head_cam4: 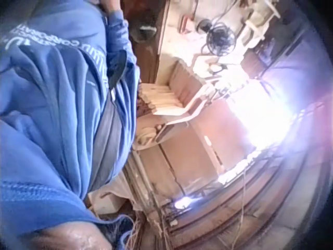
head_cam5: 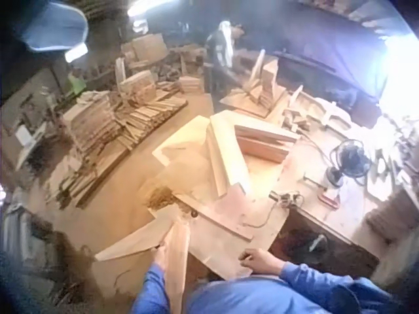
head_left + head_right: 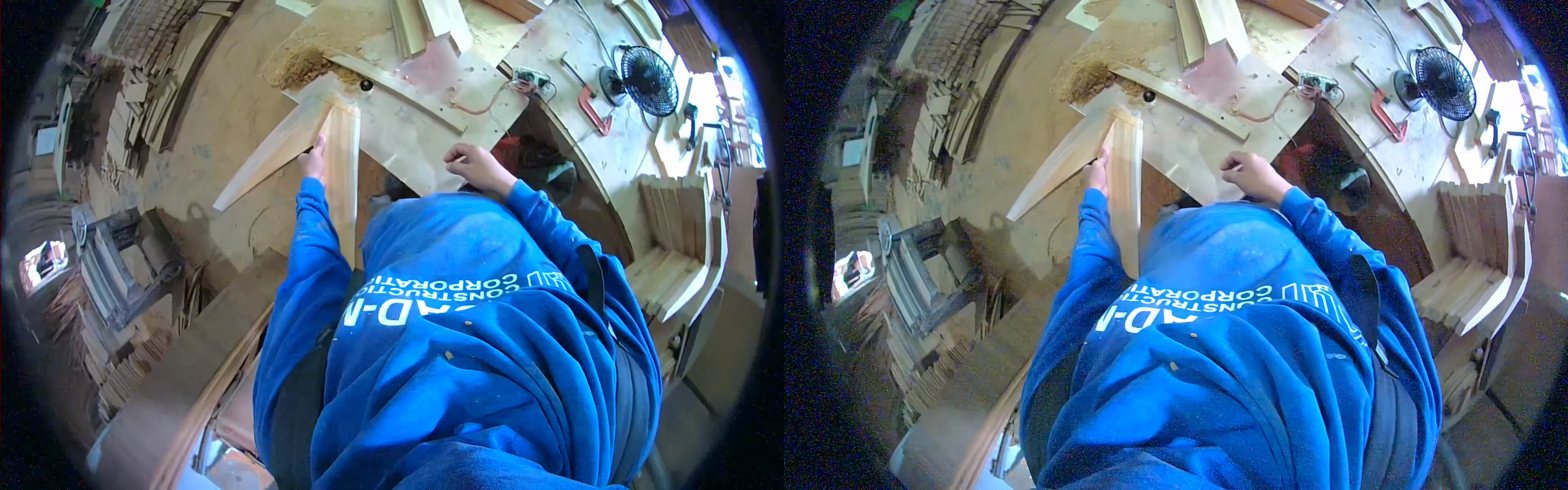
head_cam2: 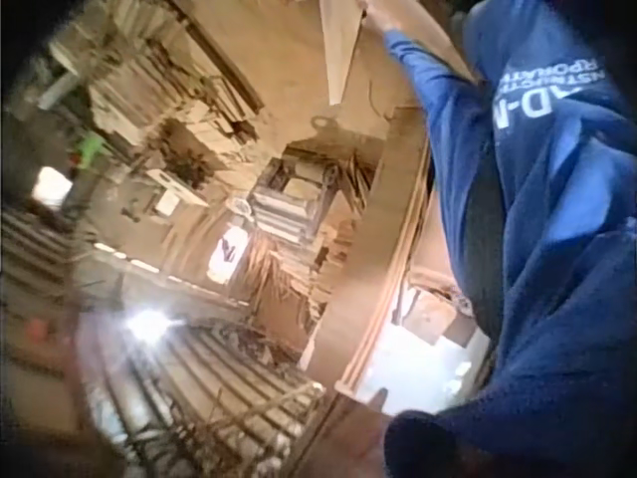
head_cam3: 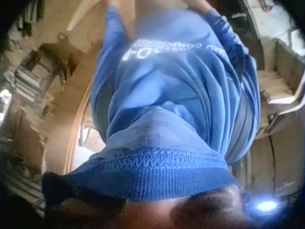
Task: Fitting and assembling wooden frame pieces together on a workshop bench.
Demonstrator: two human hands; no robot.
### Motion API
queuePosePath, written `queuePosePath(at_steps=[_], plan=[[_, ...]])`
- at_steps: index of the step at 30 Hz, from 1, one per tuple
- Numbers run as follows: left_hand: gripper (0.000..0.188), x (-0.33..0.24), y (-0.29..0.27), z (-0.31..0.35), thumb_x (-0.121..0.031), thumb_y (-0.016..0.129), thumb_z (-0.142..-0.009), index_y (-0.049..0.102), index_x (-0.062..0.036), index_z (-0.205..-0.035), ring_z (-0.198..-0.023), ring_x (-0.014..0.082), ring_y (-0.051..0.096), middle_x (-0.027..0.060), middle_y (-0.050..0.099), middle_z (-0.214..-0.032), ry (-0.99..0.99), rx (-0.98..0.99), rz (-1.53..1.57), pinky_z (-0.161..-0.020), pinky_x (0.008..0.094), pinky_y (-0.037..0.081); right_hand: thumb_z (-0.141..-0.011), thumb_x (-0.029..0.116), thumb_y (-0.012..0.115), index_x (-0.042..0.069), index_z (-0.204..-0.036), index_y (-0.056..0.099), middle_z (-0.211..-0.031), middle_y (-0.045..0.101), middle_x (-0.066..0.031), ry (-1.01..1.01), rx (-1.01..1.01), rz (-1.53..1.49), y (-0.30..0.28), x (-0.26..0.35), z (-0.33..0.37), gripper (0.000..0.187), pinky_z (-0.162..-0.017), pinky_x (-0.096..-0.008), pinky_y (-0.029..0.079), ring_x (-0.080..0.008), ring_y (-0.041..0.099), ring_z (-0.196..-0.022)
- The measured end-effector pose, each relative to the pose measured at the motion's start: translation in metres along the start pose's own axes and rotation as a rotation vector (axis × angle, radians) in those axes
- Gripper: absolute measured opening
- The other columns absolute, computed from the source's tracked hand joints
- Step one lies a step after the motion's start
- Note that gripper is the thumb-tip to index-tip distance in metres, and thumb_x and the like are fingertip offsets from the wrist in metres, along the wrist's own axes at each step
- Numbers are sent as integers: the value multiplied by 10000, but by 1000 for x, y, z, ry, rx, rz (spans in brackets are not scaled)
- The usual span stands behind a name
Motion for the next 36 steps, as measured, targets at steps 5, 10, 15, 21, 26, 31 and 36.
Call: queuePosePath(at_steps=[5, 10, 15, 21, 26, 31, 36], plan=[[476, 6, -6, -29, -225, 719, -883, 593, 103, -1204, -1075, 201, 602, 137, 621, -1234, -38, 61, 118, -928, 320, 473, -813, 187, 695, 29, -1021, 679, -937, 699, -117, -3, -65, 4, -15, -16, 13, 262, -789, -342, 534, -211, 669, -866], [470, 3, 2, -31, -248, 698, -900, 594, 79, -1222, -1060, 192, 605, 126, 619, -1237, -121, 96, 126, -922, 316, 478, -841, 132, 680, -7, -1010, 659, -861, 670, -74, 108, -38, -135, -22, -43, 15, 220, -735, -279, 506, -126, 612, -795], [461, 0, 5, -38, -277, 662, -926, 593, 55, -1237, -1053, 187, 609, 108, 625, -1222, -183, 89, 111, -913, 316, 487, -838, 159, 677, -1, -1023, 666, -877, 676, -83, 46, -83, -26, -35, -35, 6, 245, -742, -302, 509, -140, 614, -802], [509, -14, 47, -34, -354, 622, -943, 574, 47, -1254, -1012, 204, 626, 111, 636, -1180, -262, 141, 166, -881, 338, 506, -840, 175, 671, 7, -1023, 668, -895, 680, -93, 67, -71, -34, -39, -31, -3, 248, -755, -319, 513, -164, 630, -826], [424, 11, 29, -59, -404, 578, -954, 612, -65, -1208, -970, 241, 646, 89, 663, -1101, -304, 143, 108, -866, 389, 519, -826, 211, 676, 10, -1008, 675, -939, 694, -130, 87, -38, -13, -41, -29, -10, 271, -802, -346, 524, -214, 664, -877], [502, 15, 32, -61, -344, 660, -918, 604, 79, -1183, -922, 207, 643, 127, 646, -1135, -358, 131, 169, -808, 349, 529, -842, 194, 673, 16, -1033, 667, -921, 680, -101, 102, -1, -33, -42, -21, -14, 261, -769, -322, 514, -172, 634, -841], [527, 5, 36, -55, -325, 699, -888, 593, 87, -1198, -928, 217, 642, 132, 644, -1140, -350, 75, 114, -823, 366, 526, -843, 169, 669, -15, -1025, 658, -951, 673, -118, 104, 30, -77, -36, -34, -22, 259, -818, -324, 506, -183, 631, -902]])
Point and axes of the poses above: each hand's wrist, its own z-axis away from the middle knuckle, its own y-axis out of the palm, x = y × z, the point moved 6 cm from there along -z, towards the middle knuckle
